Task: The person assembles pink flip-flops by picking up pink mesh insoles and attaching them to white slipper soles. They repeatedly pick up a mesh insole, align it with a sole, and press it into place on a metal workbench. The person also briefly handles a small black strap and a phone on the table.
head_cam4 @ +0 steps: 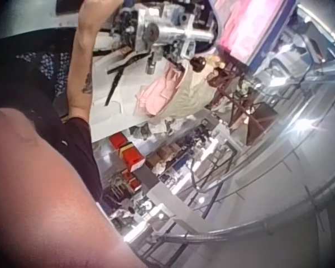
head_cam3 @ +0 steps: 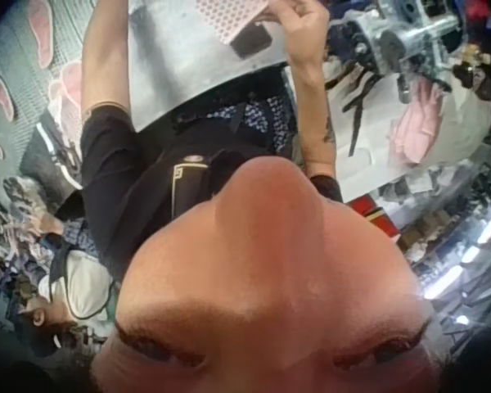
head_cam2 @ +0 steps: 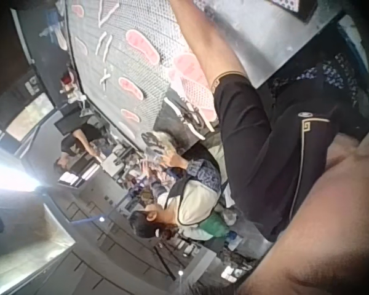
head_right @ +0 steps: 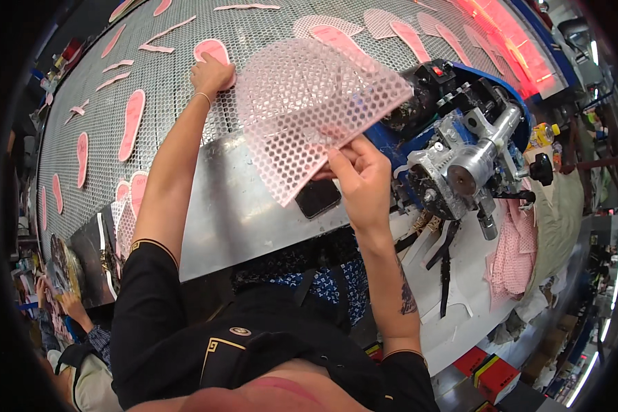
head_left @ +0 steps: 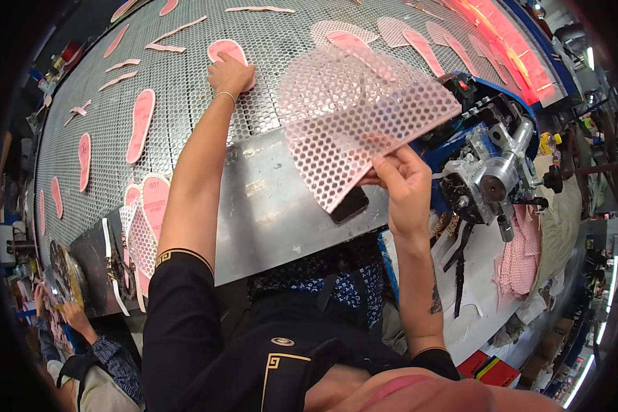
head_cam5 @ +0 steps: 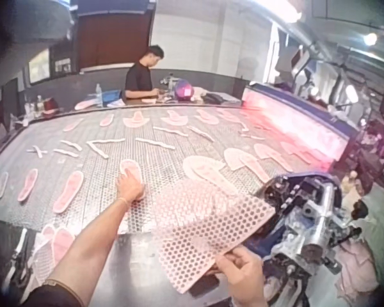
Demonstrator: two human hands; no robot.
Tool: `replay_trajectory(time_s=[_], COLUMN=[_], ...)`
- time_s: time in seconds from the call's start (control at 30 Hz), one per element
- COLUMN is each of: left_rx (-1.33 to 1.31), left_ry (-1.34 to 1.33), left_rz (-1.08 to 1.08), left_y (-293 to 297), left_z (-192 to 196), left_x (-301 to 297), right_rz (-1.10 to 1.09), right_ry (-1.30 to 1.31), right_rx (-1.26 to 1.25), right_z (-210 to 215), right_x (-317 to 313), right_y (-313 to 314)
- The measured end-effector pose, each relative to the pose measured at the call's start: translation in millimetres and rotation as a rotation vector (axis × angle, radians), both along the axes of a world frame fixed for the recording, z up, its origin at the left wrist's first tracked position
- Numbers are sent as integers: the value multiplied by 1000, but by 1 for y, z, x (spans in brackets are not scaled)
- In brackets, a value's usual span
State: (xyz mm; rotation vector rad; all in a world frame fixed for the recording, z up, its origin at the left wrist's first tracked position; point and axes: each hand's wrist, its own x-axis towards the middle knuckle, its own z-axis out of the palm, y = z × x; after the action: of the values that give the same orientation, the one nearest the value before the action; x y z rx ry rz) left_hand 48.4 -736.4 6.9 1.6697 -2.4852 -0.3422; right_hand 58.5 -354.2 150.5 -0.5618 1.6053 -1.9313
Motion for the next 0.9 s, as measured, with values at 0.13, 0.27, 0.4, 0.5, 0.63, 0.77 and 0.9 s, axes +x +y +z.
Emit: replay_trajectory(time_s=[0.13,0.27,0.4,0.5,0.63,0.77,0.9], left_rx=[-8,64,119,-22,-53,-86,16], left_ry=[-13,-10,142,219,345,464,514], left_rz=[5,-27,-78,-6,-37,-124,-230], left_y=[-19,-8,-10,-1,17,39,58], left_z=[-4,34,62,81,82,66,61], left_x=[22,69,135,159,169,129,38], right_rz=[27,2,-23,36,-90,234,303], right_ry=[-102,-142,-258,-252,234,219,456], right_rx=[-70,-177,-234,-163,105,-18,97], right_z=[-4,-12,-29,-100,-143,-54,-13], right_x=[-5,-23,-42,-69,-23,65,92], right_y=[-42,-115,-221,-299,-282,-137,-22])
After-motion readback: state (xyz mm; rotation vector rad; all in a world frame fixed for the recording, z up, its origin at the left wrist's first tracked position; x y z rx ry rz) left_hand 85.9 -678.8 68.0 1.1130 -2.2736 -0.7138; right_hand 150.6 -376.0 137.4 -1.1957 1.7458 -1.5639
